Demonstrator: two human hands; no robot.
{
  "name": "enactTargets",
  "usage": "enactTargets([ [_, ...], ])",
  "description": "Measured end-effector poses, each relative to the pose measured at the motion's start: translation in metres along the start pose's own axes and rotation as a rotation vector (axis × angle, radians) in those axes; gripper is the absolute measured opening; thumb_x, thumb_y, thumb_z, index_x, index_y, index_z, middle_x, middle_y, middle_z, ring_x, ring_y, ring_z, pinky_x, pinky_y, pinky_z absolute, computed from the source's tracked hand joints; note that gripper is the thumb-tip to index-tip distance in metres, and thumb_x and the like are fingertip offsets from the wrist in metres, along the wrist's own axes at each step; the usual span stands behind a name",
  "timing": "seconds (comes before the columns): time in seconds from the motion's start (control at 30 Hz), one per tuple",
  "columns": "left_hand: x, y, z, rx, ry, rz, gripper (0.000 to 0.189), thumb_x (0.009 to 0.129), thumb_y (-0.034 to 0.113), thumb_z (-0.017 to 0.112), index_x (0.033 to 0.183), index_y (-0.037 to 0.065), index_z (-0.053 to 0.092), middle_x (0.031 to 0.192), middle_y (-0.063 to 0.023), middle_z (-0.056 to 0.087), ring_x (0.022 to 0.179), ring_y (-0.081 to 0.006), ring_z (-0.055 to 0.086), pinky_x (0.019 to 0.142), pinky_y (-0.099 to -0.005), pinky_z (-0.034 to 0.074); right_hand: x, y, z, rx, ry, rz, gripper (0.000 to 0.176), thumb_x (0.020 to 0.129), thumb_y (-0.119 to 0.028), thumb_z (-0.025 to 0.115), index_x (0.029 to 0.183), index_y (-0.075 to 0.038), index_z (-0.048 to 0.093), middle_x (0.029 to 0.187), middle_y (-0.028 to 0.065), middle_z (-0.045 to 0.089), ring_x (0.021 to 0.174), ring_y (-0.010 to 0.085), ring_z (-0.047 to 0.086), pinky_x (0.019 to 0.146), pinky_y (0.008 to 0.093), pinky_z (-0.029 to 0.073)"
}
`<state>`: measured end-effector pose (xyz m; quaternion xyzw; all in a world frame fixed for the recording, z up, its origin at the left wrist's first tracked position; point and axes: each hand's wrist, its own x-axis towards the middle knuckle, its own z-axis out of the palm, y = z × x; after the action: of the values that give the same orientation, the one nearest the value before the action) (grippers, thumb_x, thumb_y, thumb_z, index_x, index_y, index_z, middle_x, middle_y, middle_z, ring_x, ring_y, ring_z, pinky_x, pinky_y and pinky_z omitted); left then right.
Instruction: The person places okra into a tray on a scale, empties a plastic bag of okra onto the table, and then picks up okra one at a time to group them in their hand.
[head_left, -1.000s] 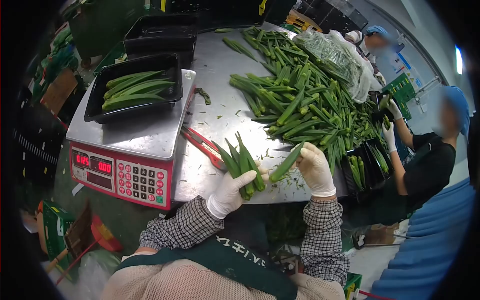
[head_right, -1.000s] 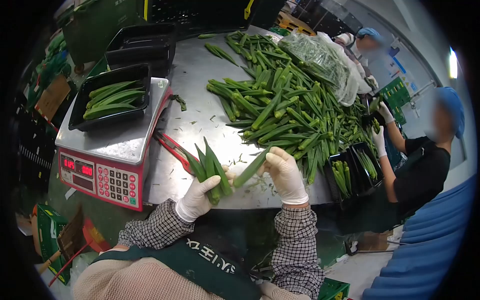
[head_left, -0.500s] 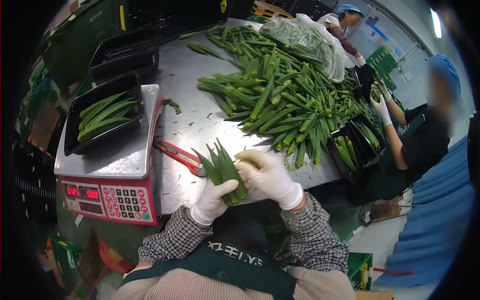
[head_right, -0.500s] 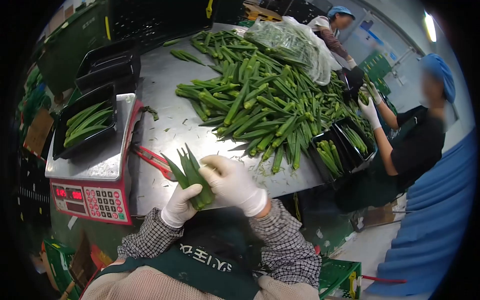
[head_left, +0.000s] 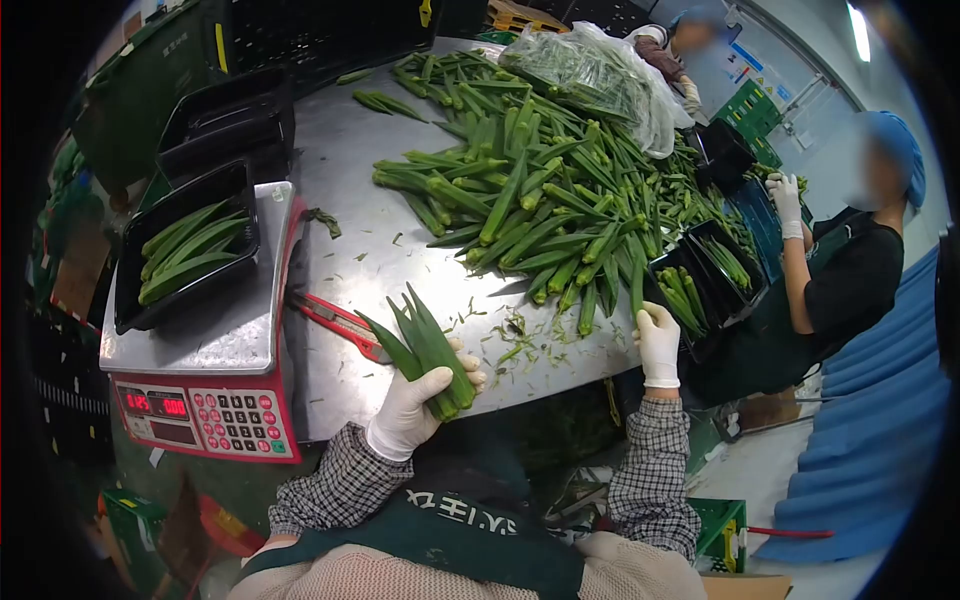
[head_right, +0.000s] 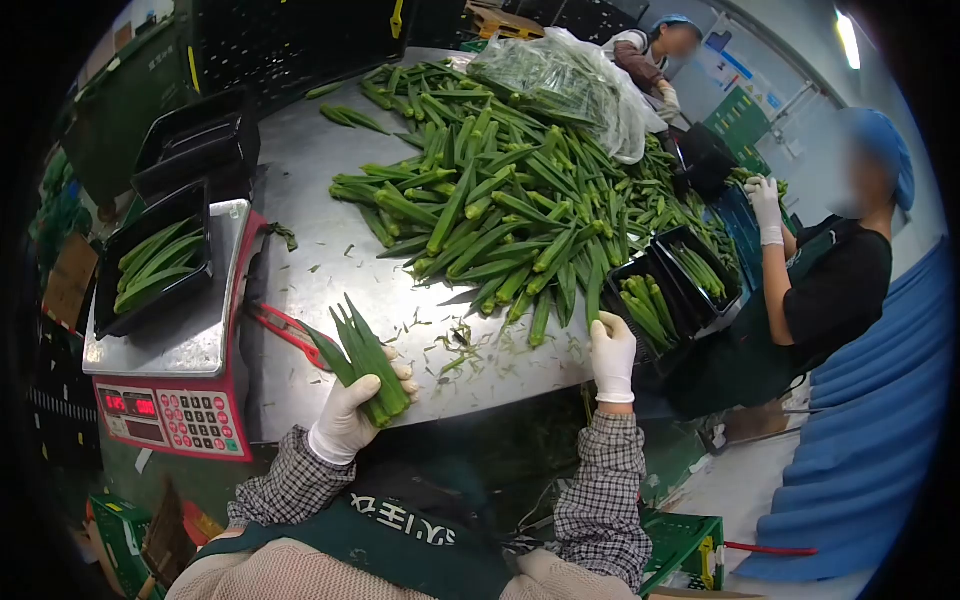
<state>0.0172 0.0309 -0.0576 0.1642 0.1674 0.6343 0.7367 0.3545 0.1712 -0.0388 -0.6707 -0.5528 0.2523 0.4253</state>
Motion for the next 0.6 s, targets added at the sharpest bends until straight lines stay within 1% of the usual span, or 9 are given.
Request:
enactTargets([
  [0.03,0.0,0.0,0.0,0.002,-0.001,-0.001,0.042,0.081,0.009,0.063,0.116,-0.003,0.043,0.103,-0.0189,0.059,0.094,-0.0296,0.062,0.085,-0.043,0.051,-0.012,-0.019,-0.002,0.158,-0.031,0.073,0.025,0.087,-0.013,0.055,0.106,0.003,0.059,0.082,0.0058,0.062,0.057,0.0095,0.051,0.051,0.0233,0.043],
  [0.13,0.0,-0.001,-0.001,0.096,-0.003,-0.01,0.049,0.08,0.016,0.064,0.121,0.0,0.042,0.104,-0.0167,0.059,0.096,-0.0293,0.061,0.086,-0.0438,0.051,-0.034,-0.037,-0.004,0.676,-0.227,0.122,0.028,0.09,-0.013,0.052,0.113,0.003,0.055,0.091,0.0097,0.063,0.063,0.013,0.054,0.059,0.0261,0.044],
  [0.23,0.0,-0.001,0.001,0.099,-0.03,-0.031,0.051,0.079,0.015,0.064,0.122,0.0,0.041,0.106,-0.0172,0.059,0.097,-0.0299,0.061,0.088,-0.0444,0.049,-0.053,-0.057,0.008,0.893,-0.403,0.124,0.032,0.091,-0.016,0.053,0.116,0.003,0.052,0.095,0.0114,0.063,0.067,0.0135,0.054,0.062,0.024,0.043],
  [0.27,0.0,0.001,0.0,0.104,-0.054,-0.056,0.053,0.079,0.016,0.064,0.124,0.0,0.04,0.113,-0.0187,0.056,0.103,-0.0304,0.058,0.091,-0.044,0.047,-0.058,-0.06,0.014,0.926,-0.464,0.116,0.032,0.091,-0.016,0.053,0.117,0.004,0.052,0.096,0.0121,0.063,0.069,0.014,0.054,0.063,0.024,0.044],
  [0.37,-0.001,0.002,0.002,0.105,-0.076,-0.064,0.056,0.08,0.015,0.063,0.128,0.001,0.038,0.122,-0.0204,0.051,0.11,-0.0315,0.054,0.092,-0.0428,0.046,-0.083,-0.076,0.04,0.858,-0.61,0.102,0.035,0.091,-0.018,0.054,0.117,0.004,0.052,0.098,0.0125,0.063,0.075,0.0145,0.057,0.064,0.0239,0.046],
  [0.4,-0.002,0.004,0.006,0.065,-0.069,-0.076,0.059,0.08,0.01,0.062,0.129,-0.004,0.032,0.122,-0.0236,0.049,0.111,-0.0329,0.054,0.091,-0.0413,0.048,-0.09,-0.078,0.05,0.922,-0.646,0.104,0.035,0.091,-0.019,0.054,0.118,0.004,0.052,0.098,0.0126,0.063,0.08,0.0147,0.059,0.064,0.0228,0.046],
  [0.43,-0.003,0.005,0.006,0.056,-0.071,-0.078,0.059,0.081,0.01,0.062,0.13,-0.004,0.032,0.122,-0.0235,0.049,0.112,-0.0329,0.053,0.092,-0.0412,0.047,-0.098,-0.086,0.056,0.966,-0.708,0.141,0.035,0.091,-0.02,0.054,0.118,0.003,0.052,0.098,0.0126,0.063,0.082,0.0155,0.059,0.064,0.0226,0.046],
  [0.5,-0.002,0.004,0.005,0.034,-0.082,-0.09,0.06,0.081,0.01,0.062,0.131,-0.003,0.031,0.123,-0.0233,0.049,0.113,-0.0329,0.052,0.092,-0.0409,0.047,-0.109,-0.094,0.066,1.066,-0.772,0.219,0.035,0.091,-0.02,0.054,0.118,0.002,0.052,0.098,0.0131,0.063,0.079,0.0159,0.058,0.064,0.0237,0.046],
  [0.6,-0.002,0.005,0.004,0.025,-0.09,-0.086,0.06,0.082,0.01,0.061,0.131,-0.003,0.03,0.123,-0.0227,0.049,0.114,-0.0327,0.052,0.093,-0.041,0.046,-0.113,-0.093,0.075,1.174,-0.862,0.261,0.035,0.092,-0.021,0.053,0.117,0.003,0.052,0.098,0.0137,0.062,0.075,0.0164,0.056,0.063,0.0257,0.045],
])
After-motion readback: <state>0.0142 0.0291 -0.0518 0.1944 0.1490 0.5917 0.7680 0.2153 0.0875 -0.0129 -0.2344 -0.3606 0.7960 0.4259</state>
